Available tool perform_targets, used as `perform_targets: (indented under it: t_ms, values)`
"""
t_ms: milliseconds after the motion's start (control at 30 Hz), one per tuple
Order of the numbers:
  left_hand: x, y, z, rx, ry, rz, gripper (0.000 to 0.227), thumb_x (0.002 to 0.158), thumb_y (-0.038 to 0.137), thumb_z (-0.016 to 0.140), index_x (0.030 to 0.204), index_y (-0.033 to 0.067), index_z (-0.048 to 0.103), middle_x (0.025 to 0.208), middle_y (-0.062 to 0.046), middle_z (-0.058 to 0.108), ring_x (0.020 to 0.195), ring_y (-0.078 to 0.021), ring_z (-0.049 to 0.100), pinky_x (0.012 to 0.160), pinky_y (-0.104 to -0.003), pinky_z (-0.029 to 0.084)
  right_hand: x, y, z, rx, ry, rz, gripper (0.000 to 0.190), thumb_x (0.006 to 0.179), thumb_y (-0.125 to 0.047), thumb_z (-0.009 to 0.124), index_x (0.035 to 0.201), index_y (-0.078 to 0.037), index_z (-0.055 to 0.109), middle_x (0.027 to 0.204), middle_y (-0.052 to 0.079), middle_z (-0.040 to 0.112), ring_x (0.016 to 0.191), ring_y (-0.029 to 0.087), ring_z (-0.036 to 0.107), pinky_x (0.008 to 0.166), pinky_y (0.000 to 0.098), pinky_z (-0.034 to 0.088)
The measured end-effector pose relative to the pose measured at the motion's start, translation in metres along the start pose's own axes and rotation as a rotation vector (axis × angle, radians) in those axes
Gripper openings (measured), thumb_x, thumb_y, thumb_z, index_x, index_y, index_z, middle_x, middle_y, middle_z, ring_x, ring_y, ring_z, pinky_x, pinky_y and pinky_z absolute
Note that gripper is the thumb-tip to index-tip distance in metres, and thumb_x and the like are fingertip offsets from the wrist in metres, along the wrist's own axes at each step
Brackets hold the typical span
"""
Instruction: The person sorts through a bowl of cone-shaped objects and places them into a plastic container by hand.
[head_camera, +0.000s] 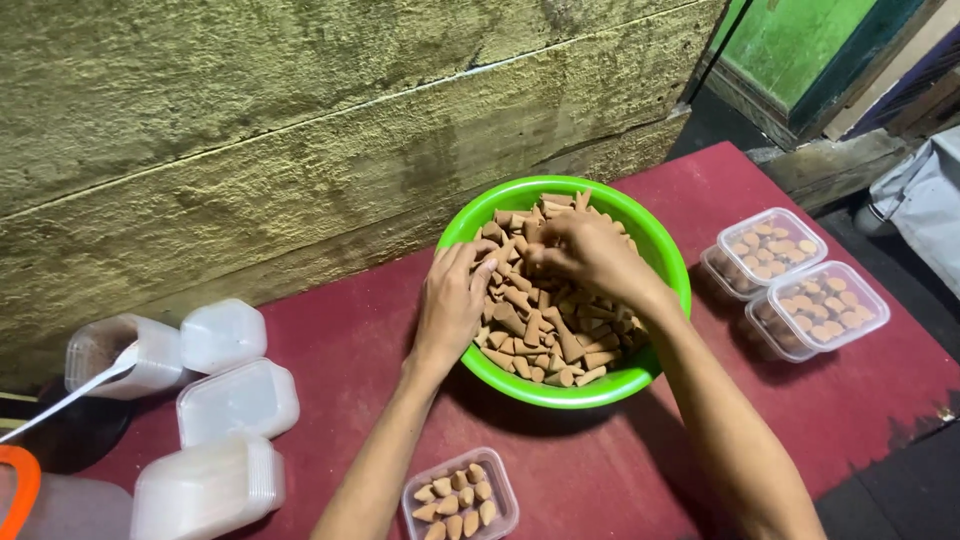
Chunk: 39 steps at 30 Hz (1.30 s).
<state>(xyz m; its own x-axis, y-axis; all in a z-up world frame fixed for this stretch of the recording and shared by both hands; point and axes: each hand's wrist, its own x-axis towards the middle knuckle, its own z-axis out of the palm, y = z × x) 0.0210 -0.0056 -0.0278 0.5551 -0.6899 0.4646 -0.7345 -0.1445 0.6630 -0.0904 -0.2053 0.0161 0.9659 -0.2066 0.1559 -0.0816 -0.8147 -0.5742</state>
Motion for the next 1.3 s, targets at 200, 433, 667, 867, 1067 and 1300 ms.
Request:
perform_targets:
  t_ms: [200,433,667,867,1067,1300]
  values:
    - [0.003,0.006,-0.007,-0.091,-0.021,-0.03,0.019,0.099,0.021,0.066,0.117,0.0158,0.072,0.11,-0.009,0.074,0.105,-0.0348,0.068,0.091,-0.047,0.055,-0.027,-0.007,-0.017,0.504,0.067,0.218,0.033,0.084,-0.013,0.081,0.116,-0.005,0.076,0.092,0.014,0.079,0.082,0.018,0.068,0.073,0.0355,0.06]
    - [-0.013,0.041,-0.058,-0.521,-0.029,-0.185,0.022,0.095,0.027,0.074,0.116,0.0188,0.076,0.107,-0.004,0.079,0.104,-0.0121,0.065,0.098,-0.036,0.053,-0.067,-0.049,-0.01,0.841,0.124,0.235,0.026,0.092,-0.009,0.074,0.116,-0.001,0.078,0.094,0.012,0.079,0.086,0.013,0.065,0.079,0.0348,0.06]
    - [-0.057,0.053,-0.096,-0.493,-0.123,-0.243,0.031,0.089,0.032,0.08,0.115,0.0153,0.076,0.105,-0.01,0.079,0.102,-0.0186,0.07,0.095,-0.041,0.056,-0.062,-0.037,-0.011,0.577,0.189,0.102,0.028,0.093,-0.011,0.077,0.119,0.0,0.075,0.097,0.013,0.075,0.089,0.017,0.068,0.082,0.0346,0.058]
    - [-0.056,0.041,-0.082,-0.443,-0.088,-0.246,0.028,0.091,0.032,0.079,0.113,0.015,0.076,0.103,-0.011,0.079,0.098,-0.0205,0.073,0.091,-0.039,0.058,-0.049,-0.016,-0.021,0.025,0.17,0.11,0.036,0.089,-0.024,0.077,0.124,-0.015,0.073,0.102,0.007,0.079,0.101,0.029,0.073,0.089,0.0473,0.056]
    - [-0.027,0.022,-0.043,-0.347,-0.11,-0.213,0.028,0.09,0.032,0.08,0.113,0.0176,0.076,0.099,-0.009,0.079,0.094,-0.0225,0.076,0.084,-0.038,0.06,-0.031,0.026,0.008,-0.332,-0.019,0.095,0.027,0.089,-0.022,0.074,0.114,-0.016,0.077,0.108,0.016,0.075,0.105,0.041,0.071,0.093,0.0526,0.058]
    - [-0.008,0.017,-0.019,-0.24,-0.11,-0.176,0.022,0.091,0.025,0.076,0.112,0.0179,0.075,0.101,-0.013,0.078,0.098,-0.0333,0.074,0.084,-0.044,0.061,-0.044,0.01,-0.031,-0.015,-0.028,0.17,0.038,0.093,-0.022,0.068,0.13,-0.016,0.071,0.101,0.02,0.074,0.105,0.044,0.069,0.09,0.0578,0.054]
